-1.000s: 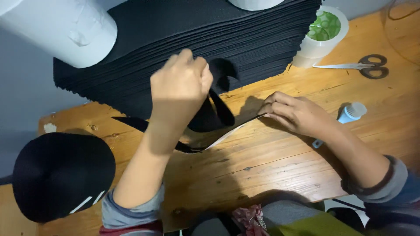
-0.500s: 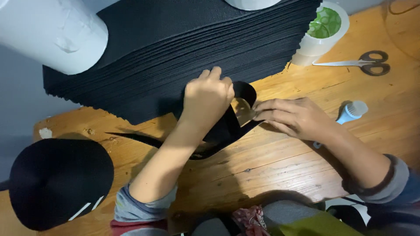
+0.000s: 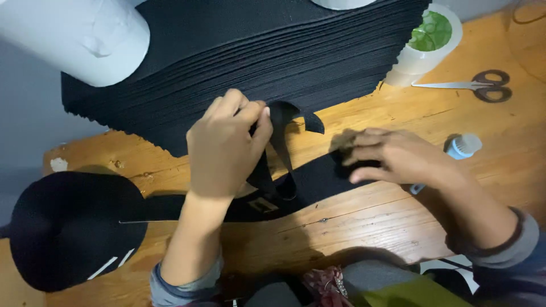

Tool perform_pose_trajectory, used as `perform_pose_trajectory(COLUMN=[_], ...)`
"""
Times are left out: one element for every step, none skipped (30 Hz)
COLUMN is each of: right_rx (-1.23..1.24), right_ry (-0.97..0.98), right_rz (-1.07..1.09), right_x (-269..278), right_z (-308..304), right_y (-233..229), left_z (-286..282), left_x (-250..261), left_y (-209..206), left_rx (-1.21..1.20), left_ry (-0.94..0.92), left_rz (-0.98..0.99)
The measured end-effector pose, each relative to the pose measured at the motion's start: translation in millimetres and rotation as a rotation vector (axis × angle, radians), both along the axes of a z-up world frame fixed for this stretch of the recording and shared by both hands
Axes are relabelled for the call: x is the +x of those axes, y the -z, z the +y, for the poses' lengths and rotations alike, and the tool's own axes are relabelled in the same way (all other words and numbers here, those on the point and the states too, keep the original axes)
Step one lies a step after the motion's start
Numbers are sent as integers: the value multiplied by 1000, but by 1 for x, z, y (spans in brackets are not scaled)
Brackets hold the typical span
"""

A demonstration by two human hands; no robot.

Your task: The person unrolls a black fabric strip from a large stack, aligns it on a wooden table, and uses scissors to cut a section. They handle rolls of white material and a black cap while preparing the workspace.

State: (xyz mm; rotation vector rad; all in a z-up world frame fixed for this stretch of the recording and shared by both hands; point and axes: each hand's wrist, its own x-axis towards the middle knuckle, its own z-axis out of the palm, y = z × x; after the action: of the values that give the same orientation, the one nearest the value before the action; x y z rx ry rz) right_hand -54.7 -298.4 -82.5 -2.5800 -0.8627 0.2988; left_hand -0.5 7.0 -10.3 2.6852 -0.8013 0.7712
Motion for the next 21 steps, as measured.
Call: perform_pose_trajectory(right_rx=[-109, -111, -148, -185, -181, -272, -366, -363, -388, -412, -413, -374, -334, -334, -322, -311, -314, -302, -293, -297, -306], right_ry=[34, 35, 59, 84, 87, 68, 48, 50, 87, 124, 129, 132, 132, 134, 133, 133, 136, 134, 133, 138, 166], right_rz=[-88, -93, -73, -52, -54, -59, -68, -73, -117, -160, -163, -207, -246, -243, -264, -285, -289, -249, -207, -209, -86], right_x=[0, 0, 1, 1, 0, 0, 1, -2, -4, -6, -6, -5, -6, -8, -7, -7, -7, -7, -7, -5, -5], right_z=[4, 5, 9, 12, 15, 18, 20, 20, 19, 18, 17, 16, 16, 17, 18, 19, 20, 22, 24, 26, 29], right_y=[-2, 3, 10, 17, 23, 29, 34, 45, 55, 65, 63, 62, 61, 59, 56, 53, 51, 49, 47, 38, 31], left_z=[-1, -2, -1, -1, -2, -3, -5, -6, -8, -9, -11, -13, -14, -16, -17, -18, -16, -14, -13, -13, -11], left_x=[1, 0, -3, -5, -5, -5, -4, -3, -2, 0, 2, 5, 6, 7, 9, 11, 11, 12, 13, 16, 16], left_y=[4, 7, 9, 12, 16, 19, 22, 35, 48, 62, 61, 62, 63, 60, 56, 51, 50, 50, 49, 51, 55], left_rx=[-6, -9, 14, 37, 41, 7, -29, -26, -26, -25, -26, -47, -66, -65, -74, -83, -86, -126, -168, -172, -179], left_ry=[8, 9, -2, -13, -10, 31, 71, 72, 52, 32, 36, 54, 71, 73, 59, 45, 49, 56, 66, 71, 57], left_rz=[3, -2, -6, -9, -11, 30, 67, 63, 42, 22, 18, 13, 14, 16, -4, -25, -29, 13, 57, 55, 45])
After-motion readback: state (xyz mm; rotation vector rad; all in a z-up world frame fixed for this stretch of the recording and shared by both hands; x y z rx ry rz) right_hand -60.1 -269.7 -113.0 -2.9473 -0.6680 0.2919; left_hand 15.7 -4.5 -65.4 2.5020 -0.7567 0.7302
